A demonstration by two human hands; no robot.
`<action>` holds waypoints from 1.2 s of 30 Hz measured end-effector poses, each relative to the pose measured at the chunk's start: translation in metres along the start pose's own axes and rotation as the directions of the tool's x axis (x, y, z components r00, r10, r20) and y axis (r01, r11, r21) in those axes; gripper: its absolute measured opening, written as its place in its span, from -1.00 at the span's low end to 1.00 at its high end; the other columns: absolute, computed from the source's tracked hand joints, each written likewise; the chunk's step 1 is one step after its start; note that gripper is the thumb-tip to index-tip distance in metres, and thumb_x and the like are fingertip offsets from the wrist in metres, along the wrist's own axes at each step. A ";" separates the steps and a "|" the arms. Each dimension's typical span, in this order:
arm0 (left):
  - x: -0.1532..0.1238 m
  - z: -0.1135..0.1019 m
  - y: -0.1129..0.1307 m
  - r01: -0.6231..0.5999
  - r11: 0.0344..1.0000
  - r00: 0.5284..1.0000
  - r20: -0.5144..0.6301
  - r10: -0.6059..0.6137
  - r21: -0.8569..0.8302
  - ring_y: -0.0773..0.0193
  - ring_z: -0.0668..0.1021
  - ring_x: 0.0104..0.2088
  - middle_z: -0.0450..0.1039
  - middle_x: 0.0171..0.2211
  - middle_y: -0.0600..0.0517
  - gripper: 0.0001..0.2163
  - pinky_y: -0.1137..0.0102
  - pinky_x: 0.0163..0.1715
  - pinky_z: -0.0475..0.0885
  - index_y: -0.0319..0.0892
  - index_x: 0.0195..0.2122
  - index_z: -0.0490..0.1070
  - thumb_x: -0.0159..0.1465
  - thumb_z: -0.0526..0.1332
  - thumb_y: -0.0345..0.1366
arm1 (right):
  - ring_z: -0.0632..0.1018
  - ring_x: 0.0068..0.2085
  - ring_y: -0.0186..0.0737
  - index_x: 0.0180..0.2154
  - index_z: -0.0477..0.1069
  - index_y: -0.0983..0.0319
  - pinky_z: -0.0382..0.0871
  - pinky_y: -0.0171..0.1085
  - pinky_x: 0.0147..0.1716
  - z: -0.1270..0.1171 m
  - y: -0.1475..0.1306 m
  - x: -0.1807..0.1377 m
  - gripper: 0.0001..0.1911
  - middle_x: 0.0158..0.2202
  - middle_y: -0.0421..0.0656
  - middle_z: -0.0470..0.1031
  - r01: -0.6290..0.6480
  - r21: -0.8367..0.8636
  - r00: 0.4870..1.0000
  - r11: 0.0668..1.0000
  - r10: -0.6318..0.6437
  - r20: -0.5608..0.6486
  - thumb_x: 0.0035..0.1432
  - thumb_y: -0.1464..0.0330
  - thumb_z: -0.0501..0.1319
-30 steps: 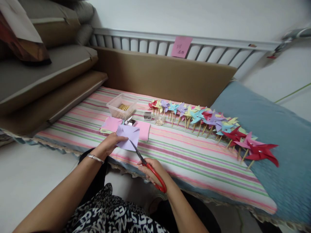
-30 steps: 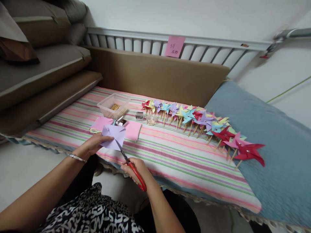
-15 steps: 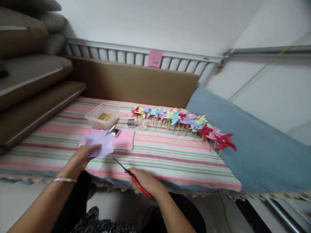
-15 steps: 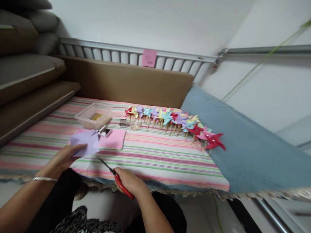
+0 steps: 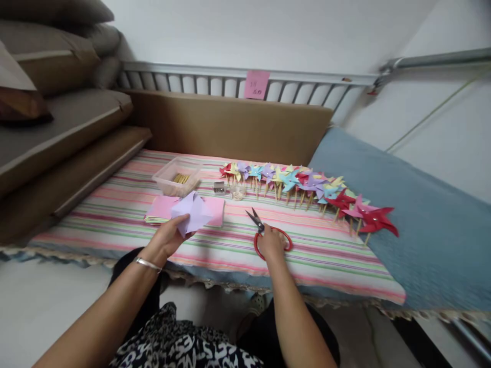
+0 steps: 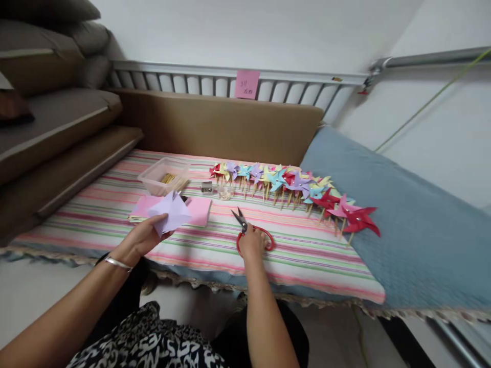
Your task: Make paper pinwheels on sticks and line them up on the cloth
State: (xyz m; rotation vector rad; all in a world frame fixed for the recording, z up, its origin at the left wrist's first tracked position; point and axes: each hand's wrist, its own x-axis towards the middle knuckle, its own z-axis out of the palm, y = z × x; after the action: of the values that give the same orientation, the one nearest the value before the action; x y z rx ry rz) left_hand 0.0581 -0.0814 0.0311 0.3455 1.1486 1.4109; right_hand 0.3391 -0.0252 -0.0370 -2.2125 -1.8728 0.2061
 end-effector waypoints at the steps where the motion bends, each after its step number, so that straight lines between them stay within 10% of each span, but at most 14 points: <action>1: -0.003 0.003 0.000 0.002 1.000 1.000 0.013 -0.002 -0.011 0.28 0.55 -0.41 0.53 -0.27 0.00 -0.75 0.40 -0.52 0.49 -0.17 -0.19 0.41 0.08 0.27 -0.46 | 0.41 0.01 0.19 -0.01 0.41 0.31 0.20 0.05 -0.06 0.002 0.000 0.000 -0.62 -0.09 0.18 0.45 -0.011 -0.002 1.000 1.000 0.011 0.007 0.17 0.38 0.03; 8: -0.010 0.007 0.001 -0.002 0.998 0.999 0.034 0.005 -0.064 0.28 0.53 -0.42 0.50 -0.30 0.01 -0.77 0.35 -0.48 0.50 -0.17 -0.19 0.40 0.10 0.27 -0.41 | 0.35 0.11 0.00 -0.04 0.43 0.29 0.16 -0.07 0.09 -0.009 -0.006 -0.007 -0.65 0.03 0.09 0.41 0.177 0.195 0.973 0.965 -0.141 -0.185 0.15 0.38 0.07; 13: 0.002 0.022 -0.001 -0.023 0.997 0.998 0.054 0.027 -0.075 0.28 0.53 -0.33 0.51 -0.22 0.07 -0.83 0.29 -0.35 0.50 -0.11 -0.21 0.41 0.15 0.24 -0.37 | 0.47 -0.07 -0.12 -0.18 0.48 0.23 0.31 -0.15 0.00 -0.011 -0.039 -0.031 -0.75 -0.15 -0.03 0.50 0.452 0.636 0.892 0.626 -0.293 -0.345 0.18 0.32 0.09; 19: 0.039 0.047 -0.007 -0.115 0.987 0.980 0.151 0.131 -0.112 0.26 0.51 -0.13 0.51 -0.13 0.07 -0.82 0.36 -0.23 0.45 -0.08 -0.21 0.44 0.12 0.27 -0.34 | 0.55 -0.33 -0.19 -0.30 0.47 0.27 0.43 -0.24 -0.30 -0.014 -0.083 -0.024 -0.72 -0.35 -0.08 0.54 0.067 0.938 0.961 0.340 -0.276 0.031 0.14 0.19 0.14; 26: 0.094 0.067 -0.009 -0.103 0.983 0.936 0.320 0.148 -0.152 0.21 0.50 -0.06 0.53 -0.14 0.04 -0.76 0.37 -0.12 0.41 -0.13 -0.20 0.46 0.09 0.31 -0.28 | 0.50 -0.43 -0.32 -0.31 0.37 0.24 0.36 -0.36 -0.46 -0.031 -0.122 0.036 -0.67 -0.39 -0.19 0.50 -0.101 0.993 0.995 0.053 0.021 0.100 0.01 0.11 0.25; 30: 0.109 0.067 -0.015 -0.058 0.978 0.921 0.366 0.129 -0.199 0.23 0.51 -0.10 0.52 -0.13 0.02 -0.76 0.37 -0.10 0.37 -0.16 -0.19 0.48 0.10 0.32 -0.27 | 0.52 -0.35 -0.28 -0.28 0.37 0.23 0.39 -0.32 -0.38 -0.014 -0.148 0.046 -0.64 -0.33 -0.17 0.51 -0.246 0.956 0.968 -0.160 -0.084 0.235 -0.07 0.15 0.33; 36: 0.110 0.054 -0.015 -0.047 0.988 0.914 0.392 0.100 -0.145 0.21 0.50 -0.13 0.53 -0.14 -0.01 -0.74 0.31 -0.14 0.37 -0.15 -0.17 0.50 0.11 0.31 -0.25 | 0.54 -0.32 -0.23 -0.30 0.47 0.25 0.38 -0.27 -0.29 0.003 -0.174 0.057 -0.68 -0.34 -0.18 0.59 -0.247 0.939 0.968 -0.238 -0.111 0.226 -0.19 0.32 0.40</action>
State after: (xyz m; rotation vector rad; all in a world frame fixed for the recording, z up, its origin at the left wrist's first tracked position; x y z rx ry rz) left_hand 0.0831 0.0345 -0.0011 0.5585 0.7101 1.3938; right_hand 0.1822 0.0574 0.0097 -0.9178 -0.7085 1.4861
